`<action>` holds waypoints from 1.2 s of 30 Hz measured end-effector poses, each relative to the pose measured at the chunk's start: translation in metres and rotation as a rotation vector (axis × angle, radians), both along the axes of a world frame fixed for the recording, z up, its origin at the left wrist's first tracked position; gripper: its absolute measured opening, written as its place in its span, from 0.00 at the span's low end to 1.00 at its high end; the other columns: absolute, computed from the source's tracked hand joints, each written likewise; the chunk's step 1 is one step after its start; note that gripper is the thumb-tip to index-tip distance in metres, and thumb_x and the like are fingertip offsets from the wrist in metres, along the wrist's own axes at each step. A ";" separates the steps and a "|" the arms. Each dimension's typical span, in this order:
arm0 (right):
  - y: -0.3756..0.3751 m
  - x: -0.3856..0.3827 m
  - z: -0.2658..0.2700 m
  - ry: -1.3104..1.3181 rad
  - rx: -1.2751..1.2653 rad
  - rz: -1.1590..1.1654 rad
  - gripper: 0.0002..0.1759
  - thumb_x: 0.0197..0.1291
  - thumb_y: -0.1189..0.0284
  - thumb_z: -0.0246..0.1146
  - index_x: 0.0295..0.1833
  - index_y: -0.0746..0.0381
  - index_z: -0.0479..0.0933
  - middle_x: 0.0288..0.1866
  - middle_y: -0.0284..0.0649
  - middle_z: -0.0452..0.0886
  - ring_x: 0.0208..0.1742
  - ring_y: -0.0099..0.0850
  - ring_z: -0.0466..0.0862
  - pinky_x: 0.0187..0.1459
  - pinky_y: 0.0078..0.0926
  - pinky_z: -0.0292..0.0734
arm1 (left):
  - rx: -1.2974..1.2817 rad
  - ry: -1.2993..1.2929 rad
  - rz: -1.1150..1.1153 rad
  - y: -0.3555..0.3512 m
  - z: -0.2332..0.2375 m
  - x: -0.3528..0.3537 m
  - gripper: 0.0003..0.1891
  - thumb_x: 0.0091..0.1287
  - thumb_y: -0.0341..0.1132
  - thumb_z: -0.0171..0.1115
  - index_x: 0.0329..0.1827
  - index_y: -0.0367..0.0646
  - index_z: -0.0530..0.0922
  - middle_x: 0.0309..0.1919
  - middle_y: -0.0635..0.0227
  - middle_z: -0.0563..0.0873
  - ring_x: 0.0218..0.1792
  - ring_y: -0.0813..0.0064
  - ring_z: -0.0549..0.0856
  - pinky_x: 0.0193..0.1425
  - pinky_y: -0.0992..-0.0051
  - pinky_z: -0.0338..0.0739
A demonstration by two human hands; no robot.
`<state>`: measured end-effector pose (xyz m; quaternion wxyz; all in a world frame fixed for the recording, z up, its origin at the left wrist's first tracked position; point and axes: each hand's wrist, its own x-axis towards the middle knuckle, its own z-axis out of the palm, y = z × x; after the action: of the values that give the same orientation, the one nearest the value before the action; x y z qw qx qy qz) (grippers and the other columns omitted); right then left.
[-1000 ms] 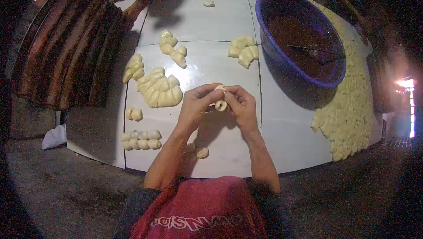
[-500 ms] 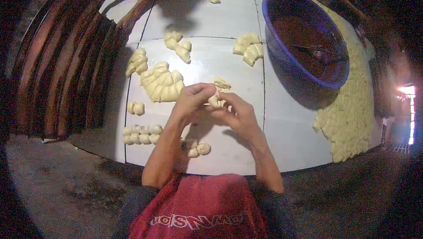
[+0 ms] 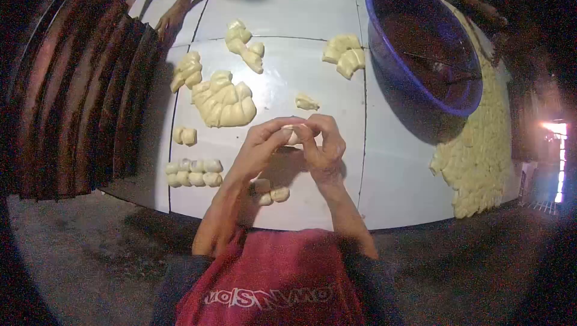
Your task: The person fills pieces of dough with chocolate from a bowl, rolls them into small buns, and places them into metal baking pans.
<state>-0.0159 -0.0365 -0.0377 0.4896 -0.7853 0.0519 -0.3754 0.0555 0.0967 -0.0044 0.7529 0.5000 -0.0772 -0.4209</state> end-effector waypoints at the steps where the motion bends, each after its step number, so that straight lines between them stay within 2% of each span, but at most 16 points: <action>1: 0.003 0.001 0.002 -0.028 -0.020 -0.031 0.08 0.66 0.75 0.68 0.45 0.64 0.77 0.38 0.40 0.82 0.33 0.28 0.82 0.36 0.27 0.80 | 0.024 -0.063 -0.004 0.001 -0.002 -0.002 0.16 0.71 0.29 0.63 0.61 0.39 0.81 0.42 0.74 0.85 0.37 0.88 0.80 0.46 0.82 0.82; 3: 0.004 0.003 0.001 0.073 -0.050 -0.045 0.08 0.67 0.72 0.68 0.43 0.64 0.77 0.34 0.39 0.81 0.29 0.31 0.82 0.32 0.27 0.80 | 0.077 -0.183 -0.013 0.008 -0.009 -0.007 0.16 0.69 0.32 0.66 0.59 0.39 0.82 0.40 0.74 0.85 0.37 0.88 0.80 0.44 0.84 0.79; 4: 0.004 0.001 -0.001 0.162 -0.038 -0.021 0.08 0.67 0.71 0.67 0.43 0.64 0.77 0.35 0.40 0.82 0.29 0.31 0.83 0.32 0.27 0.80 | 0.127 -0.237 0.024 0.010 -0.010 -0.006 0.15 0.66 0.30 0.70 0.54 0.36 0.83 0.45 0.63 0.88 0.43 0.76 0.87 0.49 0.75 0.84; 6: 0.007 -0.003 0.008 0.372 0.047 0.040 0.10 0.66 0.70 0.67 0.47 0.64 0.78 0.41 0.42 0.85 0.34 0.34 0.86 0.36 0.29 0.81 | 0.195 -0.161 0.070 0.017 -0.016 -0.006 0.13 0.67 0.32 0.70 0.50 0.35 0.85 0.40 0.64 0.89 0.41 0.78 0.86 0.44 0.78 0.83; 8: 0.015 -0.007 0.028 0.268 -0.114 0.114 0.11 0.64 0.71 0.68 0.49 0.63 0.79 0.44 0.43 0.86 0.38 0.37 0.86 0.39 0.31 0.82 | 0.151 -0.044 0.152 0.027 -0.013 -0.010 0.15 0.72 0.37 0.67 0.52 0.32 0.84 0.38 0.70 0.88 0.37 0.86 0.83 0.43 0.82 0.80; 10: 0.021 -0.018 0.042 0.278 -0.236 0.274 0.15 0.60 0.73 0.70 0.52 0.63 0.80 0.46 0.44 0.86 0.45 0.41 0.87 0.45 0.33 0.83 | 0.136 -0.116 0.078 0.041 -0.020 -0.012 0.15 0.73 0.38 0.65 0.53 0.33 0.84 0.38 0.70 0.88 0.36 0.86 0.83 0.42 0.82 0.79; 12: 0.024 -0.032 0.038 0.389 -0.107 0.309 0.14 0.60 0.73 0.70 0.51 0.63 0.81 0.46 0.45 0.85 0.45 0.41 0.87 0.45 0.33 0.83 | 0.230 -0.239 0.009 0.052 -0.023 -0.021 0.17 0.76 0.40 0.61 0.57 0.35 0.84 0.39 0.71 0.88 0.37 0.86 0.83 0.42 0.82 0.78; 15: 0.024 -0.048 0.027 0.534 0.066 0.329 0.12 0.62 0.72 0.68 0.51 0.63 0.82 0.44 0.45 0.85 0.44 0.39 0.87 0.44 0.31 0.82 | 0.420 -0.268 0.006 0.073 0.003 -0.029 0.25 0.74 0.39 0.63 0.71 0.37 0.74 0.57 0.56 0.86 0.53 0.73 0.83 0.59 0.73 0.77; 17: 0.025 -0.055 0.023 0.662 0.289 0.355 0.12 0.64 0.71 0.67 0.51 0.64 0.82 0.44 0.45 0.85 0.44 0.38 0.87 0.44 0.30 0.82 | 0.529 -0.590 -0.042 0.097 -0.011 -0.035 0.32 0.69 0.43 0.68 0.73 0.40 0.70 0.60 0.55 0.84 0.57 0.69 0.84 0.63 0.69 0.76; 19: 0.026 -0.056 0.014 0.809 0.104 0.451 0.14 0.67 0.67 0.64 0.51 0.67 0.81 0.43 0.47 0.85 0.43 0.41 0.86 0.45 0.31 0.80 | 0.611 -0.940 -0.289 0.110 0.009 -0.030 0.37 0.57 0.45 0.77 0.68 0.40 0.74 0.59 0.54 0.83 0.59 0.54 0.82 0.68 0.58 0.72; 21: 0.025 -0.060 -0.001 0.801 -0.122 0.556 0.16 0.67 0.67 0.64 0.55 0.66 0.79 0.48 0.47 0.83 0.43 0.44 0.85 0.46 0.34 0.80 | 0.591 -1.176 -0.293 0.115 -0.011 -0.044 0.35 0.54 0.46 0.77 0.64 0.41 0.77 0.56 0.56 0.83 0.56 0.54 0.82 0.66 0.56 0.70; 24: 0.034 -0.061 0.020 0.766 -0.139 0.456 0.19 0.64 0.66 0.66 0.57 0.64 0.77 0.54 0.48 0.80 0.45 0.47 0.83 0.48 0.38 0.80 | 0.620 -1.265 -0.284 0.116 -0.031 -0.054 0.32 0.51 0.45 0.77 0.59 0.42 0.78 0.52 0.59 0.84 0.52 0.56 0.82 0.62 0.56 0.71; 27: 0.034 -0.061 0.021 0.646 -0.444 0.582 0.22 0.60 0.66 0.67 0.58 0.62 0.76 0.56 0.49 0.78 0.46 0.47 0.82 0.49 0.40 0.79 | 0.643 -1.313 -0.250 0.110 -0.035 -0.056 0.29 0.50 0.42 0.76 0.56 0.43 0.80 0.46 0.61 0.84 0.49 0.58 0.82 0.59 0.59 0.71; 31: 0.030 -0.068 0.022 0.801 -0.275 0.599 0.24 0.58 0.64 0.69 0.57 0.63 0.76 0.50 0.47 0.78 0.47 0.47 0.81 0.48 0.42 0.78 | 0.692 -1.263 -0.259 0.114 -0.027 -0.055 0.23 0.51 0.39 0.74 0.51 0.42 0.81 0.42 0.63 0.85 0.48 0.59 0.82 0.57 0.59 0.71; 32: 0.032 -0.070 0.020 0.802 -0.299 0.563 0.24 0.54 0.68 0.73 0.55 0.65 0.77 0.51 0.45 0.80 0.44 0.43 0.84 0.46 0.35 0.81 | 0.684 -1.294 -0.222 0.116 -0.032 -0.057 0.25 0.50 0.38 0.73 0.53 0.42 0.80 0.44 0.61 0.84 0.48 0.59 0.82 0.58 0.57 0.70; 36: 0.041 -0.065 0.020 0.831 -0.378 0.628 0.28 0.55 0.59 0.72 0.58 0.60 0.76 0.51 0.45 0.78 0.47 0.47 0.83 0.47 0.41 0.80 | 0.695 -1.307 -0.291 0.111 -0.034 -0.060 0.29 0.54 0.41 0.74 0.59 0.40 0.77 0.49 0.58 0.83 0.53 0.57 0.81 0.62 0.54 0.70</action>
<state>-0.0812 0.0048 -0.0175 0.3667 -0.9194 -0.0641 0.1273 -0.0049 0.2076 -0.0386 0.2893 0.8414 -0.4364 -0.1338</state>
